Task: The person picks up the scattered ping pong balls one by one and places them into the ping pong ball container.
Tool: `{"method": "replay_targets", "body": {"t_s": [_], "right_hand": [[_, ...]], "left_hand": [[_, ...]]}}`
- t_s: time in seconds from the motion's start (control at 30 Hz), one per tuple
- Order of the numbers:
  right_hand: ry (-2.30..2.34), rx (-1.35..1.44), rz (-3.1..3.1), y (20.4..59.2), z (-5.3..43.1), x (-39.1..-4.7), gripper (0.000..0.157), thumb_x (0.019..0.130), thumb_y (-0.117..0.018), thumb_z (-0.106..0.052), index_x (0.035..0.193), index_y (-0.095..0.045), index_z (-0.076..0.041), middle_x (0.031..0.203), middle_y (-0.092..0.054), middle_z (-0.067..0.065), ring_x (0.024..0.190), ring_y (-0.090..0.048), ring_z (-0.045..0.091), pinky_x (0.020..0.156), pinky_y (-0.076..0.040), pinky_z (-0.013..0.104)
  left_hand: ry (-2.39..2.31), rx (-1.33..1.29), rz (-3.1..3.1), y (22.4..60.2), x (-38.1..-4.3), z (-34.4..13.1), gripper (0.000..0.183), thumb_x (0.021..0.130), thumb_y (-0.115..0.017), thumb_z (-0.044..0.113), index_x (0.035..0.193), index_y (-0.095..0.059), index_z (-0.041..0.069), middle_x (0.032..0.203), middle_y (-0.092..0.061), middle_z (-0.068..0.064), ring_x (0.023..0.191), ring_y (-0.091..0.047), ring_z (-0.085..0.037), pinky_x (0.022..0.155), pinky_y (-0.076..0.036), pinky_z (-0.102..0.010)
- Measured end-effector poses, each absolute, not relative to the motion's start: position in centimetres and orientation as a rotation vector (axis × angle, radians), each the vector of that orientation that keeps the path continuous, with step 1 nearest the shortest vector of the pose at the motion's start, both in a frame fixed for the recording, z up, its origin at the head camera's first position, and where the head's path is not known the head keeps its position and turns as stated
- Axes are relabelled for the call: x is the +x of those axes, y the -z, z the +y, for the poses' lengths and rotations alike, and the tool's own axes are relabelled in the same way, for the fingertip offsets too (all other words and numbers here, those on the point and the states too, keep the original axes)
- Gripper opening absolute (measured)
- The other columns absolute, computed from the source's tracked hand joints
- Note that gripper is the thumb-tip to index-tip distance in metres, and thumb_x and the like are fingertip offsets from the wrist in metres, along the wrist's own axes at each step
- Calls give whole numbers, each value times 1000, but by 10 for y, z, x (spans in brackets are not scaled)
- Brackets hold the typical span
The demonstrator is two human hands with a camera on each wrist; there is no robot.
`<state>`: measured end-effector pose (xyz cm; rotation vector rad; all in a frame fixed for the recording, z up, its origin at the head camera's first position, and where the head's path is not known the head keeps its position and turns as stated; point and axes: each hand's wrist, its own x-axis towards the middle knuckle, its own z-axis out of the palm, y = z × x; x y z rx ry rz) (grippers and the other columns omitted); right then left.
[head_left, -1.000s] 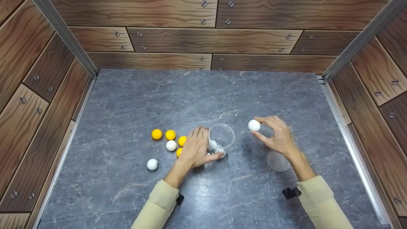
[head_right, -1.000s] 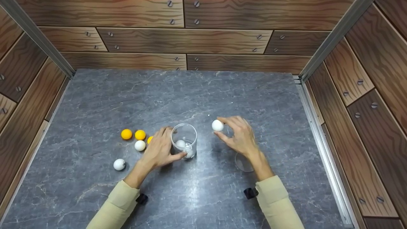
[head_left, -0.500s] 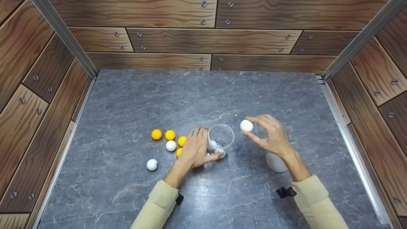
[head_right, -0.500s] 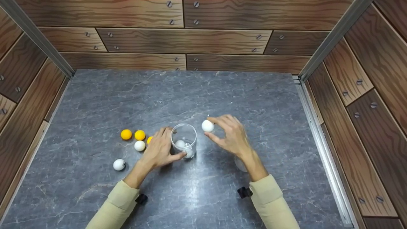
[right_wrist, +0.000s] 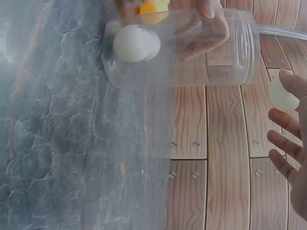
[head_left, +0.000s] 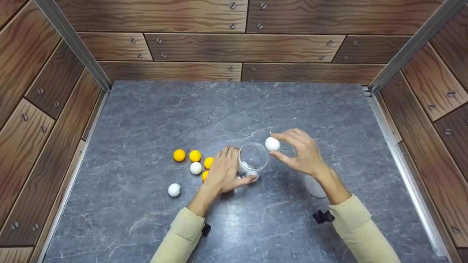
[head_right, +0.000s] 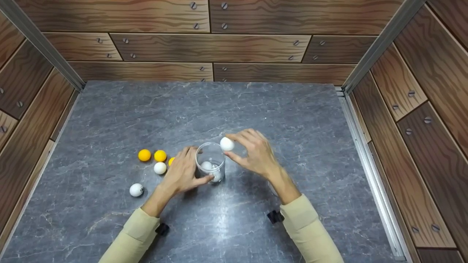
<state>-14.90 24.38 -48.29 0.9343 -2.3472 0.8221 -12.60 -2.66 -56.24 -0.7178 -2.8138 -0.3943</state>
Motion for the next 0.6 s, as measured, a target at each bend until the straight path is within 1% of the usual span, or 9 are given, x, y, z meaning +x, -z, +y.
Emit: {"method": "replay_targets", "body": {"t_s": [0.2,0.37,0.5,0.6], "right_hand": [[-804,982,-2340,478,234,-150,49,78,-92,-27,123,-77,-13,103,-79,6,98,-70,25,87,-57,43],[-815,998,-2348,477,227,-151,47,80,-91,-30,122,-77,-13,104,-79,6,98,-70,24,89,-58,42],[-804,1040,-2335,477,223,-152,46,81,-90,-31,120,-77,-11,105,-80,6,98,-70,24,88,-58,42],[-804,1062,-2320,478,220,-151,46,80,-90,-31,120,-77,-11,104,-80,5,97,-70,24,87,-58,42]], "left_hand": [[401,-725,-2810,562,-125,-27,99,84,-56,86,136,-53,1,131,-64,-16,122,-61,-30,101,-55,-43],[404,-728,-2808,562,-125,-28,100,84,-53,87,136,-52,2,130,-64,-16,121,-62,-31,101,-55,-44],[405,-727,-2805,562,-125,-28,99,84,-54,87,136,-52,2,129,-64,-15,119,-62,-31,100,-55,-44],[405,-728,-2808,562,-125,-27,100,85,-54,86,137,-52,2,131,-64,-16,121,-62,-31,102,-55,-44]]}}
